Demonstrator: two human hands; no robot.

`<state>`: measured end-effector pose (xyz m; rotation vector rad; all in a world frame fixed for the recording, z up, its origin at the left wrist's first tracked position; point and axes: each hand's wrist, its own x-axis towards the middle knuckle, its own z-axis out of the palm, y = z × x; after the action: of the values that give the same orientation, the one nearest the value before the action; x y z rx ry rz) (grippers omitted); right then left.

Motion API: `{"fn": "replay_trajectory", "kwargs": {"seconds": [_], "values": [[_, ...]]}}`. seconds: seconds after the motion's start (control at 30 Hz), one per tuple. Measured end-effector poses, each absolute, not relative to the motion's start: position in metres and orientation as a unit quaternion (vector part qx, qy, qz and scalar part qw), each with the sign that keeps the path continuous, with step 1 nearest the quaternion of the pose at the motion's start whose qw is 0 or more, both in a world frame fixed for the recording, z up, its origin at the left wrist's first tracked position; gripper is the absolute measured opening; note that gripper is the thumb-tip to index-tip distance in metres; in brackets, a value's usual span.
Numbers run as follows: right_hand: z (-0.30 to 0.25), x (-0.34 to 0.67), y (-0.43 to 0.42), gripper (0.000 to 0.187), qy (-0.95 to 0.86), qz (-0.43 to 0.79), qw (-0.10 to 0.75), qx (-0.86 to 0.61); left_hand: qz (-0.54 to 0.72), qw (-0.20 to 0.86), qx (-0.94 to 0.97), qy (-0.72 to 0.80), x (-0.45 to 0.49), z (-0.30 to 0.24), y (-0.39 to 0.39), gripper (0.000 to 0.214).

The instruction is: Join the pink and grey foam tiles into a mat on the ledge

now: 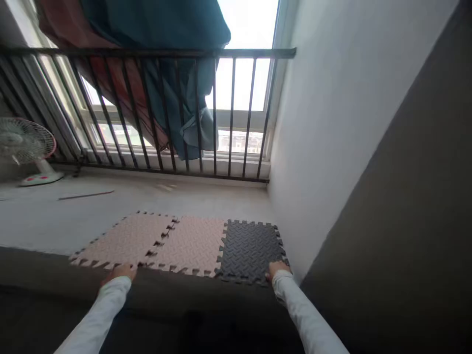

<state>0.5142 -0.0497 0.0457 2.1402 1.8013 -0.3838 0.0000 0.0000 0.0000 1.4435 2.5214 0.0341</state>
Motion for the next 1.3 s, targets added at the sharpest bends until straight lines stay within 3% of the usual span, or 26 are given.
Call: {"fn": "replay_trajectory", "kwargs": {"seconds": [0.17, 0.37, 0.53, 0.6, 0.73, 0.97, 1.17, 1.3], "values": [[0.045, 0.515, -0.053, 0.04, 0.615, -0.126, 0.152, 0.763, 0.057, 0.086, 0.538, 0.837, 0.024, 0.036, 0.006, 0.026], [0.039, 0.516, -0.054, 0.043, 0.603, -0.125, 0.139, 0.776, 0.288, 0.038, 0.545, 0.786, 0.11, 0.069, 0.003, 0.027], [0.037, 0.515, -0.053, 0.046, 0.595, -0.129, 0.134, 0.782, 0.366, 0.069, 0.59, 0.716, 0.223, 0.066, -0.005, 0.031], [0.037, 0.515, -0.053, 0.045, 0.593, -0.128, 0.133, 0.784, 0.366, 0.131, 0.677, 0.626, 0.272, 0.056, -0.015, 0.036], [0.037, 0.516, -0.055, 0.05, 0.588, -0.121, 0.139, 0.787, 0.249, 0.177, 0.84, 0.449, 0.333, 0.031, -0.032, 0.045], [0.041, 0.512, -0.057, 0.053, 0.591, -0.13, 0.149, 0.782, -0.047, 0.11, 0.67, 0.732, 0.286, 0.006, -0.004, 0.084], [0.045, 0.512, -0.047, 0.052, 0.563, -0.159, 0.126, 0.802, -0.116, 0.15, 0.668, 0.719, 0.264, -0.002, 0.002, 0.095], [0.032, 0.505, -0.025, 0.073, 0.572, -0.135, 0.042, 0.808, -0.138, 0.163, 0.68, 0.701, 0.265, -0.001, 0.001, 0.103]]}}
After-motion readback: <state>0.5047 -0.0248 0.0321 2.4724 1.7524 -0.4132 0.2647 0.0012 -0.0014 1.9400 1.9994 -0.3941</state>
